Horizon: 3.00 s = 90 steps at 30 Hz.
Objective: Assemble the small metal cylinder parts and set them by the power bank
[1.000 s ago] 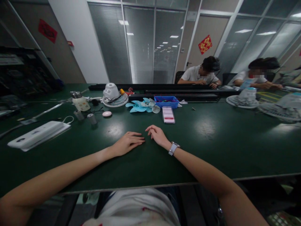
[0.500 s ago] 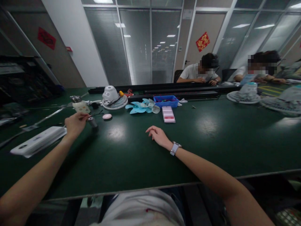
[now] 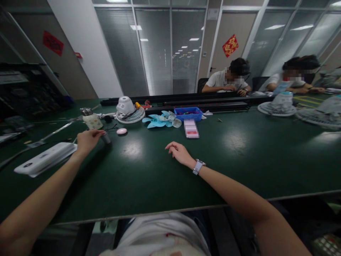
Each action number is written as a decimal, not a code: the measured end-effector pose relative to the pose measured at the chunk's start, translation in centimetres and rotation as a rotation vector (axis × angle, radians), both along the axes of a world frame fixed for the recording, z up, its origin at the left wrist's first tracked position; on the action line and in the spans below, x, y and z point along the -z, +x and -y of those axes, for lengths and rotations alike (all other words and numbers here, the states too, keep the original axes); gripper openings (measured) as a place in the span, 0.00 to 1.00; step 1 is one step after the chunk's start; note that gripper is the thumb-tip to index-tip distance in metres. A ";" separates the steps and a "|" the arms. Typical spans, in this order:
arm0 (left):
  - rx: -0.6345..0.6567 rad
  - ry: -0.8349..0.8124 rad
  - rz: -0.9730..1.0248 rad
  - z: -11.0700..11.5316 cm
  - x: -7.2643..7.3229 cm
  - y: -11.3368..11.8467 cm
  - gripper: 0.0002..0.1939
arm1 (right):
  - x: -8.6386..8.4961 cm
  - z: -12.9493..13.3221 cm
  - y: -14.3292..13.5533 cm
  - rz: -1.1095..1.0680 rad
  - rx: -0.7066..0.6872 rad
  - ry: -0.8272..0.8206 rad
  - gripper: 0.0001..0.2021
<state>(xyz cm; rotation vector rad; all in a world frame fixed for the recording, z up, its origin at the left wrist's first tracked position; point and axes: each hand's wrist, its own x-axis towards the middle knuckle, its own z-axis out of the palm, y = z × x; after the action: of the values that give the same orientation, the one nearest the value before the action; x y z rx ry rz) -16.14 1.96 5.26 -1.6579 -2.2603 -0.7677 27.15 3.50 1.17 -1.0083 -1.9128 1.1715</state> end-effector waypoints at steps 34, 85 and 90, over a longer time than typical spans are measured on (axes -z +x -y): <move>0.904 -0.206 0.745 6.2 3.2 19.4 0.33 | -3.1 3.3 -2.9 0.072 -0.148 0.347 0.12; 0.482 0.205 -0.003 4.3 2.3 18.1 0.36 | 1.3 -0.3 -0.3 -0.099 -0.015 0.107 0.13; 1.101 -0.147 -0.039 6.3 3.4 21.0 0.21 | 1.5 -0.5 -0.6 -0.134 0.002 0.086 0.13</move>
<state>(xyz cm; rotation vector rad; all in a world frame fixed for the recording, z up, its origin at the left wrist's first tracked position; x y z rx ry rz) 4.86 -4.38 1.91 -2.9399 -1.2310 -0.7194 26.60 3.96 -0.31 -0.8634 -1.8402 1.1169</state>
